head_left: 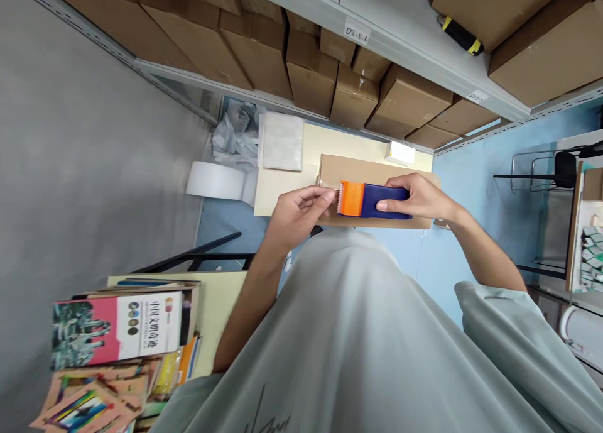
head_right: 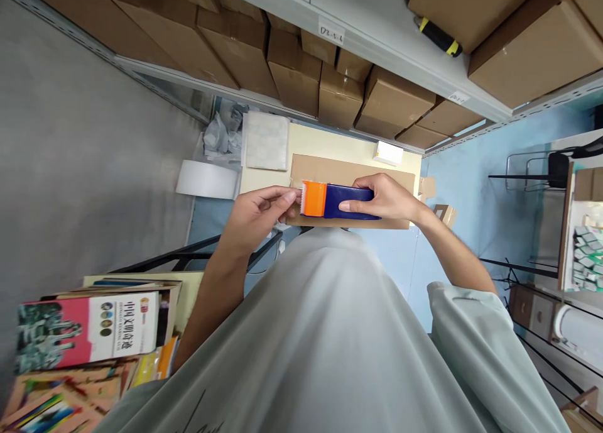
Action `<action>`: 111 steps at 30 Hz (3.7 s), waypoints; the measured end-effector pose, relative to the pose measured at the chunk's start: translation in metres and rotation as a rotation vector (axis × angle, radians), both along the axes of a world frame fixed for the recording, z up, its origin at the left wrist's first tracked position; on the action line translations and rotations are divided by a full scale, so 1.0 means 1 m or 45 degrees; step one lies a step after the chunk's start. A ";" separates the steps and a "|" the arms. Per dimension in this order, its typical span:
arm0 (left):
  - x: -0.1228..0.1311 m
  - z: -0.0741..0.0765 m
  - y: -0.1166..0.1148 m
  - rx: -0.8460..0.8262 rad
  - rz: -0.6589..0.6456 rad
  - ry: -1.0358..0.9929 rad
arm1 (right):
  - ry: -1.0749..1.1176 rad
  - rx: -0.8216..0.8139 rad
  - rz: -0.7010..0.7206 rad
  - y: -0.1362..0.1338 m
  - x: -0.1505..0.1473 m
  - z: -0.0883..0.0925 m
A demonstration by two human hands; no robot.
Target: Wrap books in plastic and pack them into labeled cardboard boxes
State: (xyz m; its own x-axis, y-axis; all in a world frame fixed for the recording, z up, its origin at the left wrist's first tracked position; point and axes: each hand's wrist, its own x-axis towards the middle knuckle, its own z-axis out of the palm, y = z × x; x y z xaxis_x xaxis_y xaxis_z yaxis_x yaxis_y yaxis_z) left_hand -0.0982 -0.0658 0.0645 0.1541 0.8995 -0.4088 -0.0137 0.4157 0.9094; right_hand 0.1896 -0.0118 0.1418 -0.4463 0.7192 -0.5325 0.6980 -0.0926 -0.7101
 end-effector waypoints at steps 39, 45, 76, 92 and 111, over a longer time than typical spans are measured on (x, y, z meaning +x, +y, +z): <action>-0.049 -0.042 0.029 -0.069 -0.089 -0.165 | -0.496 0.015 -0.057 0.001 0.002 0.052; -0.054 -0.047 0.036 -0.045 -0.060 -0.168 | -0.483 0.026 -0.051 0.010 -0.008 0.056; -0.062 -0.052 0.034 -0.191 -0.036 -0.224 | -0.543 -0.053 0.032 0.035 -0.023 0.044; -0.029 -0.109 0.038 -0.279 -0.020 -0.312 | -0.794 0.032 0.053 0.027 -0.031 0.024; 0.014 -0.118 -0.043 0.400 -0.242 0.234 | -0.903 0.064 0.077 0.020 -0.033 0.017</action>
State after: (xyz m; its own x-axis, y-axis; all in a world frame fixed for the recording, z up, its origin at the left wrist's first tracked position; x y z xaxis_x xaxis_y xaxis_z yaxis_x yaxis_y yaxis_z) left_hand -0.0842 -0.1091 -0.0530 0.2798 0.9475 -0.1548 0.2110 0.0966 0.9727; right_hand 0.1563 0.0084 0.1593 -0.0447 0.7357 -0.6758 0.9961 -0.0183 -0.0857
